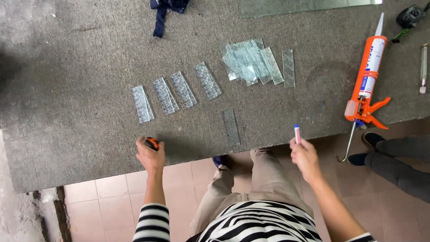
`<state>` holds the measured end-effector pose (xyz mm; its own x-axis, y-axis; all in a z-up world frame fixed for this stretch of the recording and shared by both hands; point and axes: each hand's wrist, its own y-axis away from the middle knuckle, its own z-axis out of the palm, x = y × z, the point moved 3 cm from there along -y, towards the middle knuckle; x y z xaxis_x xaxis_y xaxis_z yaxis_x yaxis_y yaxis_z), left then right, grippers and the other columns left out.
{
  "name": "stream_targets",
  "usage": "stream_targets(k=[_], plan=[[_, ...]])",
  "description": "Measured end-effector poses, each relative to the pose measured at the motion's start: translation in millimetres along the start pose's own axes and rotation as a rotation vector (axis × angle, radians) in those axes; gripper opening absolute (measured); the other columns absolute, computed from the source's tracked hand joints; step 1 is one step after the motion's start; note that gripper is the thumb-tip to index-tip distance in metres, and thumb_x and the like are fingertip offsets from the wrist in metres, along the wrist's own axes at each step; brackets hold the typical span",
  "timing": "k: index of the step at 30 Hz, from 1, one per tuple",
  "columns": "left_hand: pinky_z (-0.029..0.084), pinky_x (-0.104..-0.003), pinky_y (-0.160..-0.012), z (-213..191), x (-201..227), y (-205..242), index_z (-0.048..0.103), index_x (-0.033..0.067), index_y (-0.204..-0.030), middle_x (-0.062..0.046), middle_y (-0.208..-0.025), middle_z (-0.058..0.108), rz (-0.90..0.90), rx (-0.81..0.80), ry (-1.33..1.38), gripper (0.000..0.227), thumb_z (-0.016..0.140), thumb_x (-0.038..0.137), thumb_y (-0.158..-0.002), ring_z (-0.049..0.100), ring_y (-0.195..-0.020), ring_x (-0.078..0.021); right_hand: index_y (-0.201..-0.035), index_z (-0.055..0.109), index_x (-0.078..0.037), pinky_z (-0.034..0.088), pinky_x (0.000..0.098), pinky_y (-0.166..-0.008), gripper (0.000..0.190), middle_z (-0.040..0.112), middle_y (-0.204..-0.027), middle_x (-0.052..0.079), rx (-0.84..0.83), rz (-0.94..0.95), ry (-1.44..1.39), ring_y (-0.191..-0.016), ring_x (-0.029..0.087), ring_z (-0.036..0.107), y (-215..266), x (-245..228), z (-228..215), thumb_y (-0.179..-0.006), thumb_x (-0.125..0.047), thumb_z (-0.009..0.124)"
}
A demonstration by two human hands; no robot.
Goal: The person arranges small rectangular glass pieces on a workbench, measures and marks them with a tape measure and marker, and applies sealant using a caulking gun. They then press the pieces together to assemble them.
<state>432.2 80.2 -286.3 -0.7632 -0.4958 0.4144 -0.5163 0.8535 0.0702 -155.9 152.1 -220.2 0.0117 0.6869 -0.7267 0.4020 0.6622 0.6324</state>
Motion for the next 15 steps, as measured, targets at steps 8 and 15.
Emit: stream_targets(k=[8,15], plan=[[0.058,-0.037,-0.07,-75.8,165.0,178.3,0.054,0.0113,-0.144,-0.021,-0.102,0.064,-0.286,-1.214,0.756,0.061,0.073,0.012,-0.087,0.067,-0.072,-0.0268,-0.105,0.081,-0.014,0.056,0.0357,-0.094,0.019,0.085,-0.114,0.004,-0.527,-0.157,0.417,-0.103,0.02,0.077,133.3,-58.0,143.8,-0.095,-0.03,0.079],[0.046,-0.04,-0.1,-45.1,147.5,211.4,0.035,0.0143,-0.126,-0.005,-0.124,0.048,0.29,-1.242,0.499,0.044,0.065,0.035,-0.102,0.05,-0.11,-0.0218,-0.111,0.084,-0.021,0.052,0.0222,-0.088,0.021,0.083,-0.099,-0.008,-0.73,-0.147,0.66,-0.09,0.007,0.072,132.7,-53.9,142.4,-0.09,-0.018,0.08]])
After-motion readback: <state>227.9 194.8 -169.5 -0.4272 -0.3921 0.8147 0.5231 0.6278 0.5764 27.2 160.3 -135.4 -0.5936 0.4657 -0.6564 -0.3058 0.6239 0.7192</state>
